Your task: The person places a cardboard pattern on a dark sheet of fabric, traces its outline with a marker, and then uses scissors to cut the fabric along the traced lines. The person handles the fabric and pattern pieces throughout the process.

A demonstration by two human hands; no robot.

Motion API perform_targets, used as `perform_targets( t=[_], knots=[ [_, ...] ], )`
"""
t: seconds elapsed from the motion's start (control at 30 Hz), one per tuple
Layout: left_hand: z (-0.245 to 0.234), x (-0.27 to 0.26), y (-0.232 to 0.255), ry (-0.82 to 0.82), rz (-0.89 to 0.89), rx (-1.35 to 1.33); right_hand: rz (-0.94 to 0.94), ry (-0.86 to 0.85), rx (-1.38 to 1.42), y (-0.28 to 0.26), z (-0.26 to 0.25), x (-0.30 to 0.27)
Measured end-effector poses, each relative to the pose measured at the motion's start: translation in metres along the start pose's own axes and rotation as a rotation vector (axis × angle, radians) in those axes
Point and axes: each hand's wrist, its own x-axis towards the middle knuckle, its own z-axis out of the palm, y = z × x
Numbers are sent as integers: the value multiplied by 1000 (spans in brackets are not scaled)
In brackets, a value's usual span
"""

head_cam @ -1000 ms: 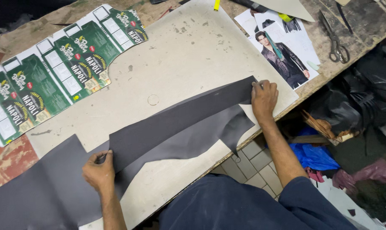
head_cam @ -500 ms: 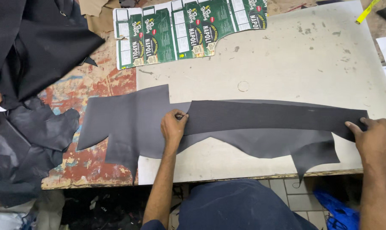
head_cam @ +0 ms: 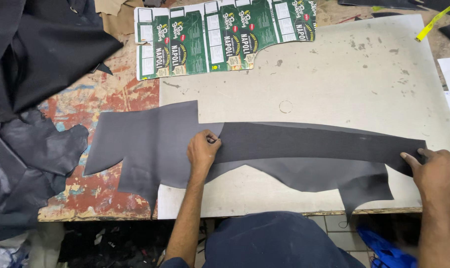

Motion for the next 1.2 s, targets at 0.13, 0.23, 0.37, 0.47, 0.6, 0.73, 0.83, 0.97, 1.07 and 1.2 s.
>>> perform_targets(
  t=[0.13, 0.23, 0.37, 0.47, 0.6, 0.73, 0.83, 0.97, 1.07, 1.2],
  knots=[
    [3, -3, 4, 247, 324, 356, -12, -9, 82, -1, -13, 2],
    [10, -6, 4, 142, 560, 139, -16, 26, 140, -5, -14, 4],
    [32, -6, 21, -61, 743, 15, 128, -19, 457, 3, -21, 10],
    [46, -12, 25, -57, 693, 95, 201, 81, 409, 8, -25, 16],
    [57, -12, 21, -38, 700, 96, 225, 100, 406, 6, -23, 18],
    [67, -17, 10, -48, 712, 214, 426, -43, 457, -10, -21, 21],
    [80, -14, 4, -23, 765, 280, 389, -45, 446, -9, -27, 20],
    [91, -11, -6, -3, 777, 374, 234, 137, 523, -13, -27, 17],
    [95, -10, -9, -1, 770, 423, 246, 201, 573, -16, -24, 16],
    [97, -10, -8, 11, 769, 426, 292, 248, 596, -19, -20, 14]
  ],
)
